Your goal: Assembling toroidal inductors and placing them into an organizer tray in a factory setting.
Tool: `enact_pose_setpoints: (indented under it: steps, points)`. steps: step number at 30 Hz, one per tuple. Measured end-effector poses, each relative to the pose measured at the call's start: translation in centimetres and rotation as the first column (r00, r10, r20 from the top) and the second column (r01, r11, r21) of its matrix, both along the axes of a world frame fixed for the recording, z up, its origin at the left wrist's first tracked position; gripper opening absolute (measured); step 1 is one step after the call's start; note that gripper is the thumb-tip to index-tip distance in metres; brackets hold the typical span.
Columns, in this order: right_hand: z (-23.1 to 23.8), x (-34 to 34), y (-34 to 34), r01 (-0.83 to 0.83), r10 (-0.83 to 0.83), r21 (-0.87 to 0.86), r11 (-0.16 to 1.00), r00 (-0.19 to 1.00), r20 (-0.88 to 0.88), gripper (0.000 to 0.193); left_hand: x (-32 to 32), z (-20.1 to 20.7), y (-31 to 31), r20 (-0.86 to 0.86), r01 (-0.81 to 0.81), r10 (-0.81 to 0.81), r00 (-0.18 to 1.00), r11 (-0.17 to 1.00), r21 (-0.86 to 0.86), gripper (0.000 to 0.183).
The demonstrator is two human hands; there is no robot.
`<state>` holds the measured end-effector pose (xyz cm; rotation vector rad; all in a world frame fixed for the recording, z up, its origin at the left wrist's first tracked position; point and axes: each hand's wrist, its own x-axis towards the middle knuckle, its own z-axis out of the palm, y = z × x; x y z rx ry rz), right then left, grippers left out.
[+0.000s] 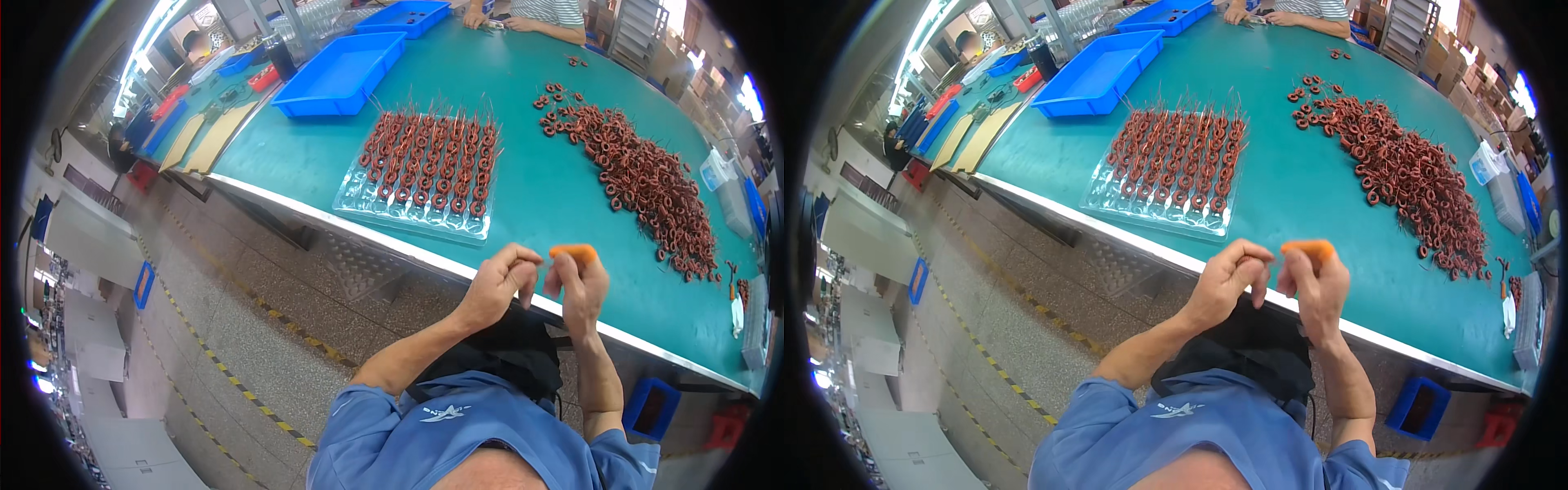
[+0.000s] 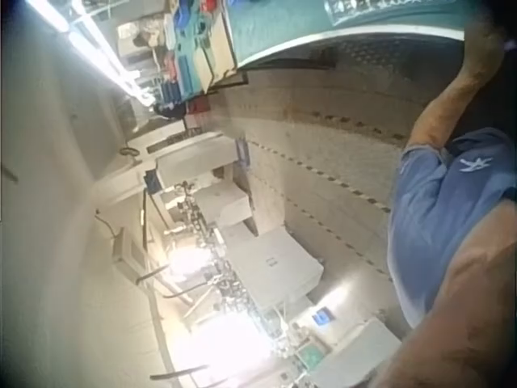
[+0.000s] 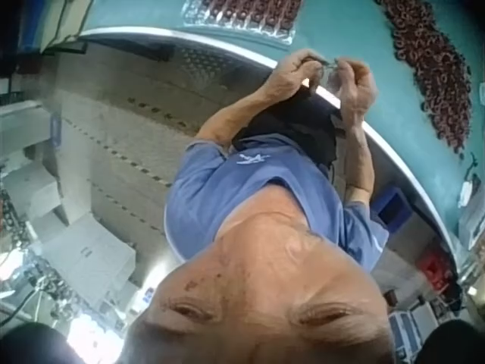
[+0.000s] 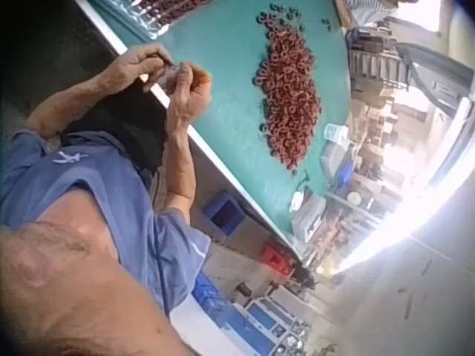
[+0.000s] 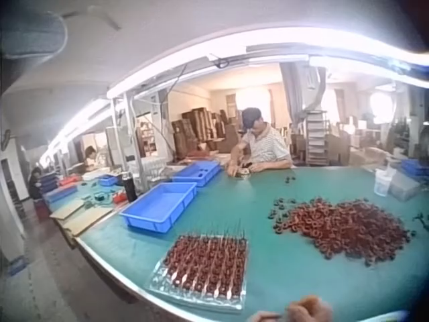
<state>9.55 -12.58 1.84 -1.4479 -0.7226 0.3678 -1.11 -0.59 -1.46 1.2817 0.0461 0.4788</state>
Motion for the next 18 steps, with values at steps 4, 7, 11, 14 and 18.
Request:
enact_pose_setpoints:
  steps: [4,7,11,14,18]
  points:
    - [-1.1,0.5,-0.5,0.087,-0.077,0.044,0.995,0.977,-0.197,0.021,0.7,-0.8,0.7,-0.021,-0.106,0.106,0.994,0.994,-0.034,0.022]
    - [-1.3,0.0,0.5,-0.163,0.152,-0.023,0.986,0.956,-0.252,0.027,0.7,0.3,2.0,-0.019,-0.157,0.169,0.985,0.945,0.286,0.023]
    - [-0.2,-0.3,0.9,-0.233,0.218,-0.030,0.972,0.943,-0.252,0.027,0.4,1.8,3.7,-0.060,-0.027,0.085,0.995,0.768,0.640,0.023]
    - [0.3,0.4,0.7,-0.308,0.293,0.012,0.951,0.891,-0.348,0.027,-0.2,3.9,4.8,-0.021,0.023,-0.010,1.000,0.667,0.744,0.022]
    - [0.7,0.4,0.3,-0.388,0.370,0.085,0.918,0.760,-0.534,0.029,-0.9,6.0,5.7,-0.151,0.180,-0.102,0.983,0.404,0.897,0.028]
